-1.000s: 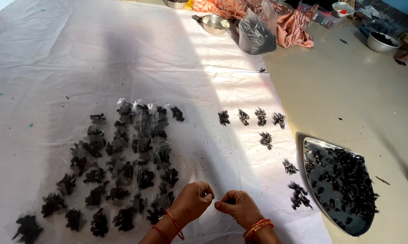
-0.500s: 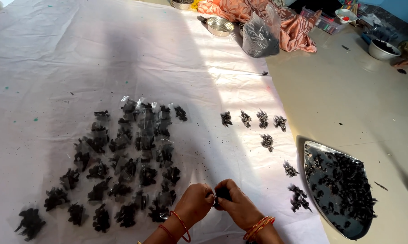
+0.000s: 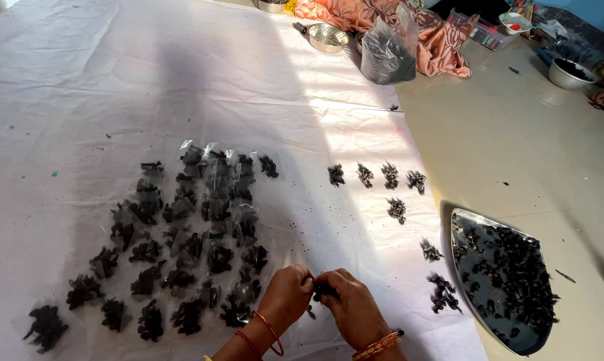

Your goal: Packaging small black plastic items into individual transparent plastic pouches.

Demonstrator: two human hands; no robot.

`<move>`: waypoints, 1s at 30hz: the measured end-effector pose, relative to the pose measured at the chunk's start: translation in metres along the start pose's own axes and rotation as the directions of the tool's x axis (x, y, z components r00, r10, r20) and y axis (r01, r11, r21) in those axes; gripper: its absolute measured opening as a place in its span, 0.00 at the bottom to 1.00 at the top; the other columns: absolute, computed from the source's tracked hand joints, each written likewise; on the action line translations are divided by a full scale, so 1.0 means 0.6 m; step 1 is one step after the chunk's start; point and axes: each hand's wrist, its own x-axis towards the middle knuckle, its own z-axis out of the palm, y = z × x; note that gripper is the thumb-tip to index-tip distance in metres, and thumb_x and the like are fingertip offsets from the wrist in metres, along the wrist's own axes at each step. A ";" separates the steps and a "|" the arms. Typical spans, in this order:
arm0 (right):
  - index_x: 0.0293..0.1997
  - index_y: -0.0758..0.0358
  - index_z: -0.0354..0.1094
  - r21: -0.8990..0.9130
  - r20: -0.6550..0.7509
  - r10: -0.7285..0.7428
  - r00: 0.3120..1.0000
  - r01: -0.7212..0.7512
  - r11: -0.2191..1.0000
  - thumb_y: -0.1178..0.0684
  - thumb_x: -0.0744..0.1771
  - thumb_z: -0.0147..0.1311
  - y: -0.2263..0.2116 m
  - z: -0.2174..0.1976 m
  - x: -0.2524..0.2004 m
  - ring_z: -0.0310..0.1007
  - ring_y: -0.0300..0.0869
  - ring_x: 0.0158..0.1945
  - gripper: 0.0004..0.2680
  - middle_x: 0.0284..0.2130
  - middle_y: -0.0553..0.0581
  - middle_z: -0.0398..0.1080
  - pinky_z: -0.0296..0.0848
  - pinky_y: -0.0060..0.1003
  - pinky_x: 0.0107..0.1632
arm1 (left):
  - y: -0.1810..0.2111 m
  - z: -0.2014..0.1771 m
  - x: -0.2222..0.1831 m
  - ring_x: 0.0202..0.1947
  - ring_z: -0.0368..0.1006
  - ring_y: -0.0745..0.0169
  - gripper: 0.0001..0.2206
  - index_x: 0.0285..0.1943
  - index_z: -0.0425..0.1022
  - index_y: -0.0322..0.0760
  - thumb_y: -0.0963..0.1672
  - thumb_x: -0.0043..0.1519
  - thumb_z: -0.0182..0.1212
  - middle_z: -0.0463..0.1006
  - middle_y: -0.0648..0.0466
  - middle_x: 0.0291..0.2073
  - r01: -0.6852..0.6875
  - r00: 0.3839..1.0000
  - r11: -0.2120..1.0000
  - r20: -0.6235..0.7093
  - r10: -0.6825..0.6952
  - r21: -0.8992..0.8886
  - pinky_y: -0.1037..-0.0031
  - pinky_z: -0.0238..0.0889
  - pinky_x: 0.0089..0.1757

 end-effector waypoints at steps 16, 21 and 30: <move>0.50 0.59 0.70 0.086 -0.114 -0.203 0.973 0.213 0.973 0.61 0.66 0.54 0.004 0.006 0.002 0.82 0.42 0.46 0.09 0.46 0.53 0.76 0.82 0.37 0.46 | 0.018 -0.008 -0.010 0.22 0.74 0.66 0.12 0.41 0.80 0.34 0.45 0.68 0.52 0.80 0.51 0.25 0.022 1.000 0.998 -0.006 -0.022 -0.060 0.71 0.70 0.30; 0.46 0.60 0.74 0.158 -0.320 0.021 0.947 0.032 0.987 0.60 0.68 0.51 0.019 0.014 0.011 0.83 0.45 0.39 0.06 0.39 0.56 0.80 0.83 0.39 0.41 | 0.023 -0.020 -0.005 0.22 0.73 0.66 0.11 0.41 0.80 0.33 0.44 0.67 0.53 0.80 0.50 0.24 0.010 0.999 0.999 -0.048 -0.012 -0.039 0.72 0.68 0.29; 0.43 0.63 0.73 -0.144 0.064 -0.394 0.917 0.399 0.905 0.59 0.62 0.59 0.113 0.252 0.006 0.76 0.57 0.47 0.08 0.45 0.65 0.73 0.78 0.49 0.48 | 0.028 -0.090 0.012 0.16 0.66 0.73 0.09 0.42 0.82 0.36 0.42 0.65 0.55 0.77 0.55 0.18 -0.114 0.950 0.976 -0.307 0.052 -0.187 0.75 0.60 0.23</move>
